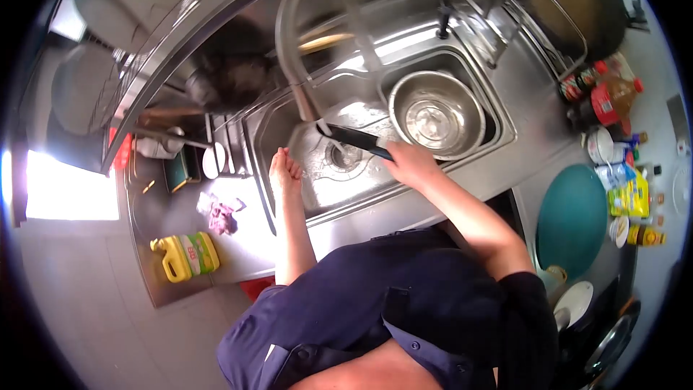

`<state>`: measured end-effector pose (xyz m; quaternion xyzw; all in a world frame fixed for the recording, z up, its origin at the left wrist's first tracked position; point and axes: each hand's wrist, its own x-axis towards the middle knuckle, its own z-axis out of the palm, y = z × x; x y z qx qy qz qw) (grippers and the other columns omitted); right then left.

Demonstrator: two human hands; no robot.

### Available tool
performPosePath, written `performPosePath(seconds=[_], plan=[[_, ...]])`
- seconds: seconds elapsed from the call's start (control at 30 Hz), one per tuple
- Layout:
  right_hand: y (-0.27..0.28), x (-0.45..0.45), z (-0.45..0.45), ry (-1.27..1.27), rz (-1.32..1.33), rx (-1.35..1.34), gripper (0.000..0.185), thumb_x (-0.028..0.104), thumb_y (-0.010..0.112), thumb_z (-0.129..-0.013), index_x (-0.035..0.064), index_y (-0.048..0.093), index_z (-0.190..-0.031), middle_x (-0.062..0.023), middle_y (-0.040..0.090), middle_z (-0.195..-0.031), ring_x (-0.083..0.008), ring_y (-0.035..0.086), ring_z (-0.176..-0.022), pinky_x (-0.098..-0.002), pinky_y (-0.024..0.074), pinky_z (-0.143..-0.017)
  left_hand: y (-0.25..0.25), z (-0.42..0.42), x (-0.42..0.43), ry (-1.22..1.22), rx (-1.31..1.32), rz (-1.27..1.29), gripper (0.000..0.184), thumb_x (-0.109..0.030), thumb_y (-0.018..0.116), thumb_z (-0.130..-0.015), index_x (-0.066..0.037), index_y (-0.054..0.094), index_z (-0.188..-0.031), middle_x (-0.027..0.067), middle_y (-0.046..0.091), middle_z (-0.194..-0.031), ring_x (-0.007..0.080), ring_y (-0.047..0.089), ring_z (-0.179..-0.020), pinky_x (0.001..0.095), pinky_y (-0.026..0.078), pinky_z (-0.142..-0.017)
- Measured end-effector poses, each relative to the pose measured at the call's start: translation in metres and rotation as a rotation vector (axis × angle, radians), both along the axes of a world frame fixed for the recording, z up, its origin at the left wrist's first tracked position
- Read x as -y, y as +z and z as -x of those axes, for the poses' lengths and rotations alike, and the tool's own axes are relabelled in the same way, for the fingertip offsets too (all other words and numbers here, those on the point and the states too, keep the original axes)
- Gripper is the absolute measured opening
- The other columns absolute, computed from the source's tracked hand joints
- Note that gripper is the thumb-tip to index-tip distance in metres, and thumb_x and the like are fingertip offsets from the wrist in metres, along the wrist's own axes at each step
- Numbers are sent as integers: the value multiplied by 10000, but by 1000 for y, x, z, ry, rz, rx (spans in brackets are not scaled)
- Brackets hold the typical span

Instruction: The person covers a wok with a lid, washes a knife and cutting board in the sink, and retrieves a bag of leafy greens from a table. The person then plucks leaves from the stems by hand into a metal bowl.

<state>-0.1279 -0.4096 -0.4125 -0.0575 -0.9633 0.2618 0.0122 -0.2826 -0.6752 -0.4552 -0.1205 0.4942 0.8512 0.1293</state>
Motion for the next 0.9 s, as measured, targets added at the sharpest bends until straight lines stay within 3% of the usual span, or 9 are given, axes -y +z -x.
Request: performPosePath(seconds=[0.13,0.33,0.37,0.47,0.5,0.63,0.77,0.87,0.9], plan=[[-2,31,76,253,-169,-1,268,309,569,-873,52,558,-951,-137,607,-891,-342,624,-809,-451,500,-698,6,-11,43,118,-29,69,212,-279,576,-934,-91,568,-838,-71,292,-526,38,234,-430,220,168,-389],[2,41,82,181,-77,-18,272,306,587,-865,49,557,-951,-144,611,-863,-353,624,-795,-433,495,-676,-34,-24,99,238,99,93,252,-371,583,-916,-146,560,-806,-72,392,-566,63,297,-461,234,227,-426],[-2,38,78,131,79,34,278,309,574,-891,40,537,-949,-106,580,-716,-274,613,-632,-377,471,-541,-42,-23,103,235,128,91,253,-374,582,-915,-147,556,-804,-69,406,-580,65,308,-466,236,234,-428],[-16,28,77,-152,1025,447,270,307,548,-925,41,518,-953,-39,504,-613,-152,503,-476,-302,391,-419,-56,-19,99,249,169,68,235,-341,575,-922,-140,544,-803,-52,453,-624,66,343,-473,226,253,-422],[-10,28,72,-209,1178,471,255,304,516,-951,49,515,-959,3,467,-614,-70,389,-426,-241,315,-369,-55,-15,92,276,150,48,216,-303,571,-930,-130,541,-804,-42,472,-642,61,357,-469,212,258,-413],[3,14,49,-264,1433,598,244,290,500,-961,48,521,-983,2,480,-615,-77,408,-424,-234,334,-382,-12,-7,62,247,30,63,180,-251,567,-936,-105,555,-831,-27,503,-677,50,414,-505,197,289,-421],[5,4,33,-152,1281,572,250,282,526,-944,37,555,-980,-3,491,-611,-81,440,-447,-251,357,-408,12,-7,47,16,-85,279,204,-260,573,-926,-100,560,-801,-28,491,-590,50,410,-446,189,274,-375],[24,18,35,16,669,331,266,296,565,-903,38,582,-966,-67,557,-642,-178,533,-509,-309,427,-494,31,-21,12,-383,19,394,315,-343,525,-946,-45,581,-861,55,598,-664,114,549,-499,218,396,-400],[36,26,33,72,456,169,291,321,584,-865,50,602,-969,-137,622,-736,-300,614,-668,-379,472,-624,37,-27,-6,-510,70,366,361,-359,514,-941,-7,585,-899,88,624,-711,146,584,-536,240,426,-423]])
